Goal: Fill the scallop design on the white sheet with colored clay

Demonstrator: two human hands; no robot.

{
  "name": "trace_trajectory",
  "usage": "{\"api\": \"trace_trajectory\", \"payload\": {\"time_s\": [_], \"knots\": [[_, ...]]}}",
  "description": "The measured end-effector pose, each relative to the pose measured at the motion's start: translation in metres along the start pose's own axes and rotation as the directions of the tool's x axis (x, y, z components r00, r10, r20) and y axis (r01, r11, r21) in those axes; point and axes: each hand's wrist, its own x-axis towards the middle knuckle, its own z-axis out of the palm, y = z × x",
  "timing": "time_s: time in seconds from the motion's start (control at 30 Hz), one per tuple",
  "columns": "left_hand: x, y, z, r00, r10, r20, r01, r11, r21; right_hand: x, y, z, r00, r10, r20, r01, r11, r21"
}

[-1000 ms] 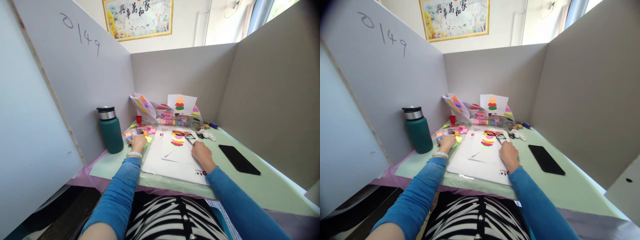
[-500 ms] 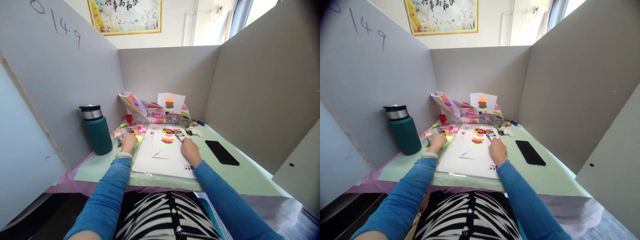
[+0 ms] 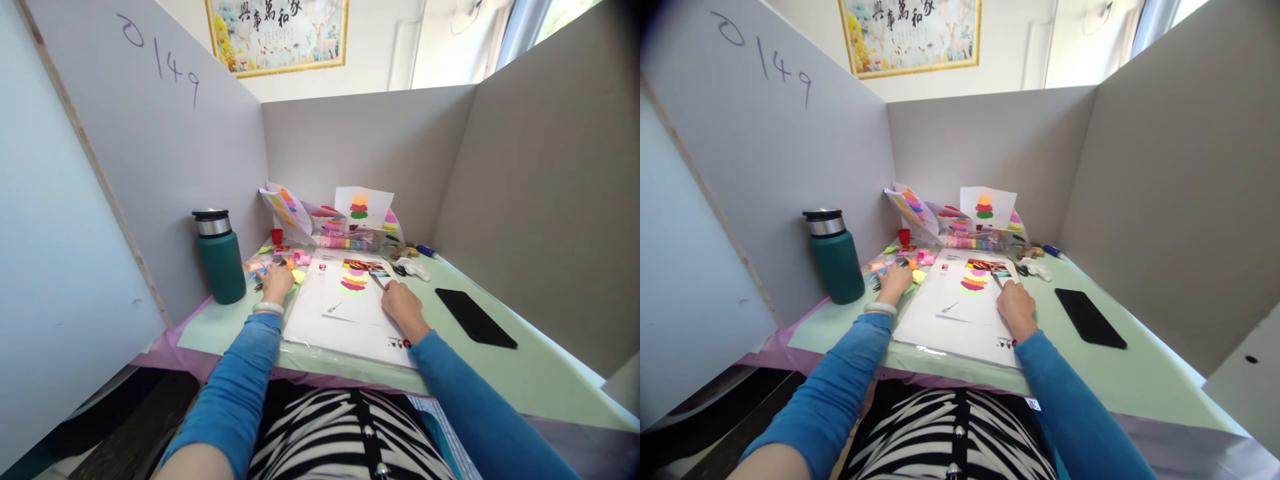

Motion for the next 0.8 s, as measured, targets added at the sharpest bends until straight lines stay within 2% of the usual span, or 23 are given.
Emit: {"api": "trace_trajectory", "payload": {"time_s": [0.2, 0.4, 0.5, 0.63, 0.73, 0.8], "knots": [[0.004, 0.001, 0.003, 0.973, -0.031, -0.228, 0.008, 0.995, -0.104, 0.001, 0.0, 0.001, 1.0, 0.002, 0.005, -0.002, 1.0, 0.001], [0.011, -0.004, -0.004, 0.922, -0.052, -0.384, -0.084, 0.941, -0.328, 0.0, -0.001, -0.001, 1.0, 0.009, 0.016, -0.009, 1.0, 0.013], [0.017, -0.009, -0.004, 0.904, -0.159, -0.397, -0.057, 0.875, -0.481, 0.0, -0.001, -0.001, 1.0, 0.004, 0.012, -0.004, 1.0, 0.015], [0.023, -0.015, -0.001, 0.898, -0.256, -0.359, -0.022, 0.787, -0.617, 0.0, 0.0, 0.0, 1.0, -0.003, -0.003, 0.003, 1.0, 0.019], [0.025, -0.017, -0.001, 0.896, -0.29, -0.337, -0.01, 0.745, -0.667, 0.0, 0.0, 0.001, 1.0, 0.002, -0.008, -0.002, 1.0, 0.017], [0.024, -0.016, -0.002, 0.88, -0.294, -0.373, -0.029, 0.751, -0.66, -0.001, 0.0, 0.0, 1.0, 0.003, -0.012, -0.002, 1.0, 0.015]]}}
